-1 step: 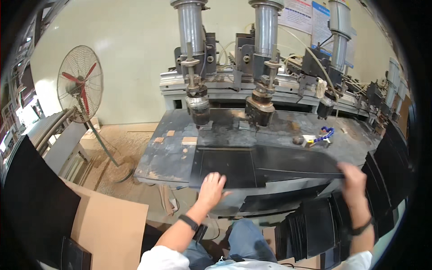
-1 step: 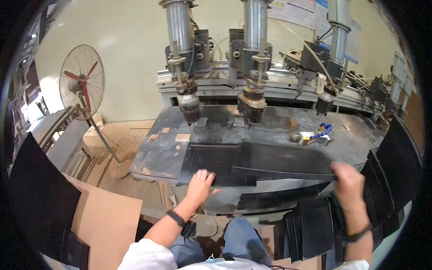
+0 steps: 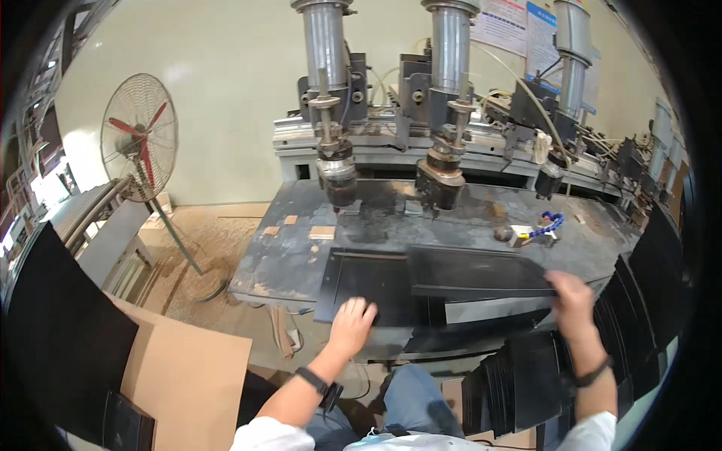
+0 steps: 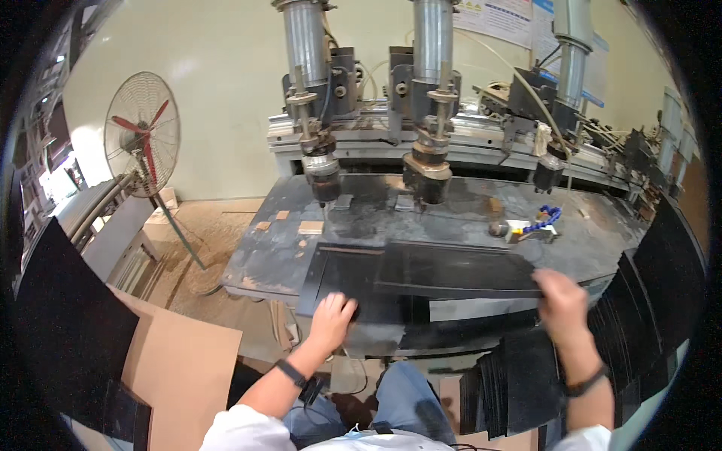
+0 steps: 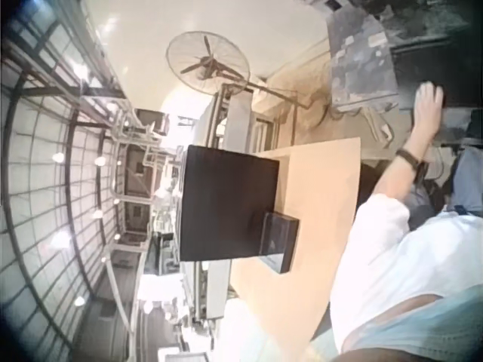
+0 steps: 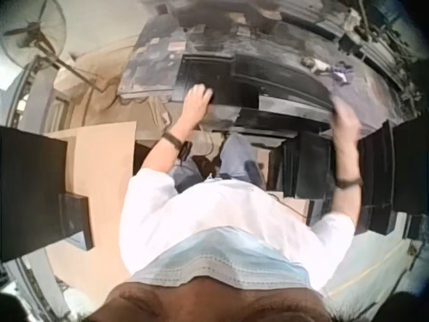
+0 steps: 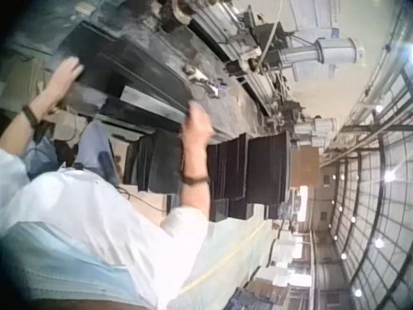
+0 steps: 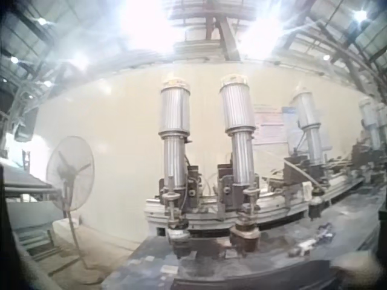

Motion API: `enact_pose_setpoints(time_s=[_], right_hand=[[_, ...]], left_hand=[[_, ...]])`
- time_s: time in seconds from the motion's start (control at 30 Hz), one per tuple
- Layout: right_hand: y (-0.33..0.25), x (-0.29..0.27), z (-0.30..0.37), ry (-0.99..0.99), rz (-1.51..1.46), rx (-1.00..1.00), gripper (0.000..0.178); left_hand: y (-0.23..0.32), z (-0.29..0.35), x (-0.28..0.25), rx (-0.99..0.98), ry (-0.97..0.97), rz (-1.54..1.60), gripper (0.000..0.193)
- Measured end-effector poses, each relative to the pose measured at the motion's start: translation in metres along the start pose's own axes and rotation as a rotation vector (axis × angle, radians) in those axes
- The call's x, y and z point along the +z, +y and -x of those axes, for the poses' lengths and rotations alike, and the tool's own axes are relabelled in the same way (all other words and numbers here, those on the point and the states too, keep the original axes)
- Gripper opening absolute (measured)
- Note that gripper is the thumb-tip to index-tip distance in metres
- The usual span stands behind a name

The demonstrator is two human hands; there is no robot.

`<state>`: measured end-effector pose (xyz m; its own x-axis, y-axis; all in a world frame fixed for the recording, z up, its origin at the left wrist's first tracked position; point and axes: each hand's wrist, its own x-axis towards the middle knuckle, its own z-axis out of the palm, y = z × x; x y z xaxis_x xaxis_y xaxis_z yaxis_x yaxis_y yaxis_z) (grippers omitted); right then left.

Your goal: The person is stacking black wood panels onto a table from a nearby machine.

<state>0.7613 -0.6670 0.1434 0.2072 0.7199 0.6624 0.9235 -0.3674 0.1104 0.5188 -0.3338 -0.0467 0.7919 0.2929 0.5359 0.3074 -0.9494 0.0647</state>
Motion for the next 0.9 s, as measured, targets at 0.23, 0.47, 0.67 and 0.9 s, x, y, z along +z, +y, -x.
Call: enact_pose_setpoints(time_s=[0.23,0.47,0.67,0.9], right_hand=[[-0.014,0.205,-0.028,-0.012,-0.103,-0.082,0.042],[-0.025,0.280,-0.063,-0.294,-0.279,-0.039,0.047],[-0.062,0.283,-0.087,-0.291,-0.326,-0.008,0.040],[0.020,0.307,-0.098,-0.191,-0.241,-0.081,0.053]], left_hand=[[-0.008,0.160,-0.147,0.145,0.126,-0.160,0.030],[0.009,0.272,-0.256,-0.340,0.021,-0.458,0.025],[0.033,0.377,-0.304,-0.700,0.113,-0.725,0.033],[0.012,0.496,-0.349,-0.992,0.133,-1.095,0.035]])
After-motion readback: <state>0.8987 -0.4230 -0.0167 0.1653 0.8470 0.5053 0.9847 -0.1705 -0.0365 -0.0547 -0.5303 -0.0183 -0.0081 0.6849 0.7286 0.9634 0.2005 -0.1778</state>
